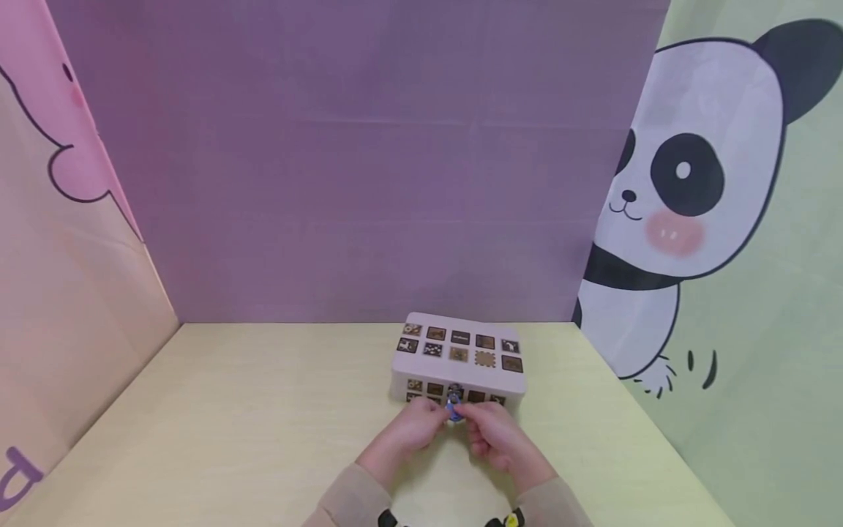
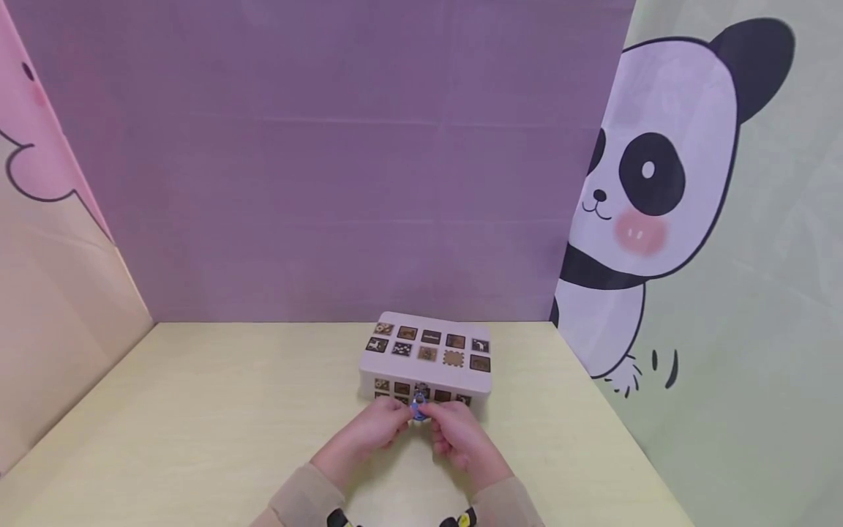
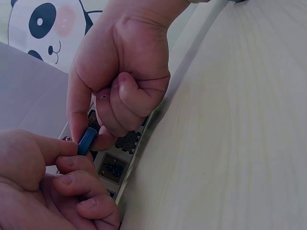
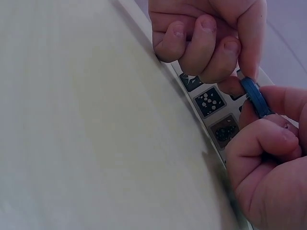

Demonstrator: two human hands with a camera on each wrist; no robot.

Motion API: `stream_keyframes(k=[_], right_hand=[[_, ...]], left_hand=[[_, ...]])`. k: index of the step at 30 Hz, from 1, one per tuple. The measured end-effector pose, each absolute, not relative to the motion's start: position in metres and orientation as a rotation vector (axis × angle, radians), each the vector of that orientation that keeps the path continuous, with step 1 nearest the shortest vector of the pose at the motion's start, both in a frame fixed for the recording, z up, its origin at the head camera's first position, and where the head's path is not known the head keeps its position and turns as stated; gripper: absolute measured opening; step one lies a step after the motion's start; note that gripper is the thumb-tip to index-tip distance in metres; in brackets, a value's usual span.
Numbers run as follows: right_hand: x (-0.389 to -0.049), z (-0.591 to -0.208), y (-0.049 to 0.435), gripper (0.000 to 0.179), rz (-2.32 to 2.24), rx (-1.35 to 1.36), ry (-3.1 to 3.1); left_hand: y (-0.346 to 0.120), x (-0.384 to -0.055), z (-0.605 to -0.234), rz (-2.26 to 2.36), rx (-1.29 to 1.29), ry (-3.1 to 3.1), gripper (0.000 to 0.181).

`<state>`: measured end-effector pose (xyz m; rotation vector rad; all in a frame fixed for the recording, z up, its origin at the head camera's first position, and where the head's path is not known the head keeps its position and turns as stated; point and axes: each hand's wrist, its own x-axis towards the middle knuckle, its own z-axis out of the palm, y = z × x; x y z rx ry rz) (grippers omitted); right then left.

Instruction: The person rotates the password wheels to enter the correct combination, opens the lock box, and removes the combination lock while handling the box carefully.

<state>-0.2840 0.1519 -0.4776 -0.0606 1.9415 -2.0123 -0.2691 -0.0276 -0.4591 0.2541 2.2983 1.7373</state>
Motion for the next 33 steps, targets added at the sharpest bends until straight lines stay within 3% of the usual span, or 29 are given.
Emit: stream_keyframes(k=[27, 33], right_hand=[[-0.2832, -0.4775, 0.1506, 0.022, -2.007, -0.050, 2.022], [-0.2822, -0.4748, 0.1519, 0.032, -1.970, -0.031, 2.054]], left_hand=[[-0.0267, -0.2679, -0.4581, 1.739, 0.257, 2.308, 0.033], [-0.0280, -0.2680, -0.4571, 1.736, 0.251, 2.305, 0.035]])
